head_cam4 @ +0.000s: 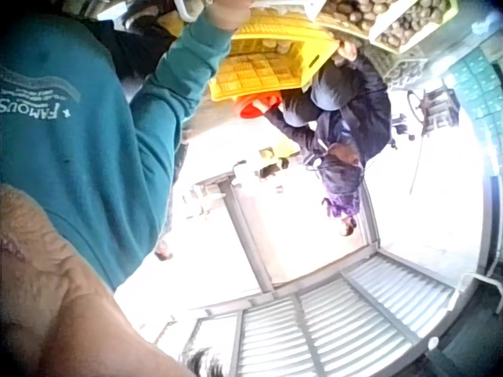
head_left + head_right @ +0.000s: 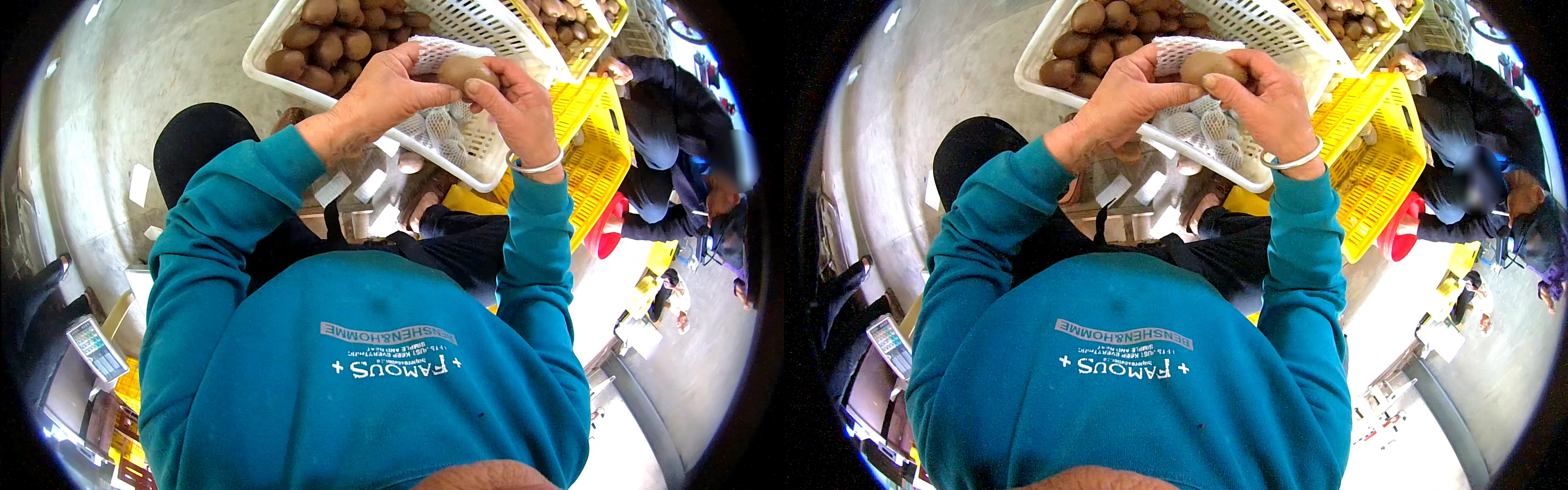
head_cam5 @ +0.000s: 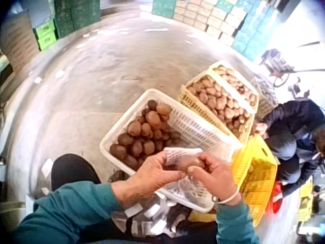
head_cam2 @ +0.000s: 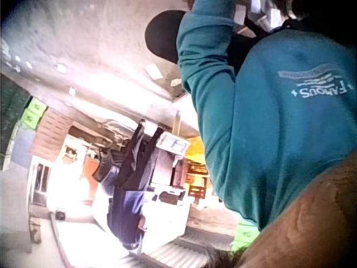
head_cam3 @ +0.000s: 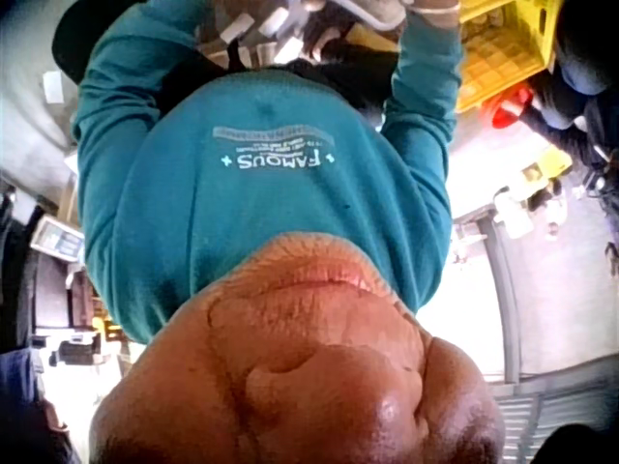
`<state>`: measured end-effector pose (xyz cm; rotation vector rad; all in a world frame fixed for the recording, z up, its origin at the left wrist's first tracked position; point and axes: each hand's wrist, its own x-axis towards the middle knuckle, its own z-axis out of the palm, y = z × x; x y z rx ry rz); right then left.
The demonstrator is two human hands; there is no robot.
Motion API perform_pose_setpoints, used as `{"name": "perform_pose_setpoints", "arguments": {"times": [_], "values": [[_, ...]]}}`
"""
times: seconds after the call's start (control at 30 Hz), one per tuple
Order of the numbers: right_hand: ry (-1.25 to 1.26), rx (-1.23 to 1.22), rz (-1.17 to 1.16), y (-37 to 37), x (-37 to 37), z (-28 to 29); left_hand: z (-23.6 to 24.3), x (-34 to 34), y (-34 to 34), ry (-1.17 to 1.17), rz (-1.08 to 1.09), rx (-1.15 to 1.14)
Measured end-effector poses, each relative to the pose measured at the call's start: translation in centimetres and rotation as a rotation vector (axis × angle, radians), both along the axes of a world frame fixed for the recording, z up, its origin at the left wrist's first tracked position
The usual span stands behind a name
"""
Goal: The person sits on the floor and repeatedly picks up kiwis from a white basket, places them into white foam nets, and returns the netted fruit to the basket. The process is repeated continuously throughout the clip.
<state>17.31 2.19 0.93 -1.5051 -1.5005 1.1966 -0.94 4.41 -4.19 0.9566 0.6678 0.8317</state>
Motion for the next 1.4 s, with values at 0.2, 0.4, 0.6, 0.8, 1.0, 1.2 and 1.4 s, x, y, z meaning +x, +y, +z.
{"name": "perform_pose_setpoints", "arguments": {"times": [0.2, 0.4, 0.6, 0.8, 1.0, 1.2, 1.4], "values": [[0.001, -0.077, 0.008, -0.3, 0.8, 0.8, 0.1, 0.1, 0.2, 0.092, -0.097, 0.141], [0.208, -0.002, -0.169, 1.0, 5.1, -1.2, 3.1, 0.5, 0.0, -0.329, -0.209, -0.157], [0.687, -0.148, 0.303, -1.9, -0.1, -1.7, 3.8, 0.0, -0.8, -0.364, -0.276, -0.091], [1.409, -0.282, 0.012, -0.4, 0.3, -3.5, 3.4, -0.6, -0.3, -0.214, -0.208, -0.13], [0.308, 0.312, -0.268, 0.5, 0.7, -2.7, 2.6, 0.2, -0.1, -0.235, -0.007, -0.061], [-0.64, 0.829, -0.354, -0.1, -0.8, -0.6, 2.1, 1.0, -0.2, -0.064, 0.11, 0.074], [-0.857, 0.9, -0.228, -0.8, -1.1, -0.4, 2.1, 1.1, -0.8, 0.268, 0.204, 0.279]]}}
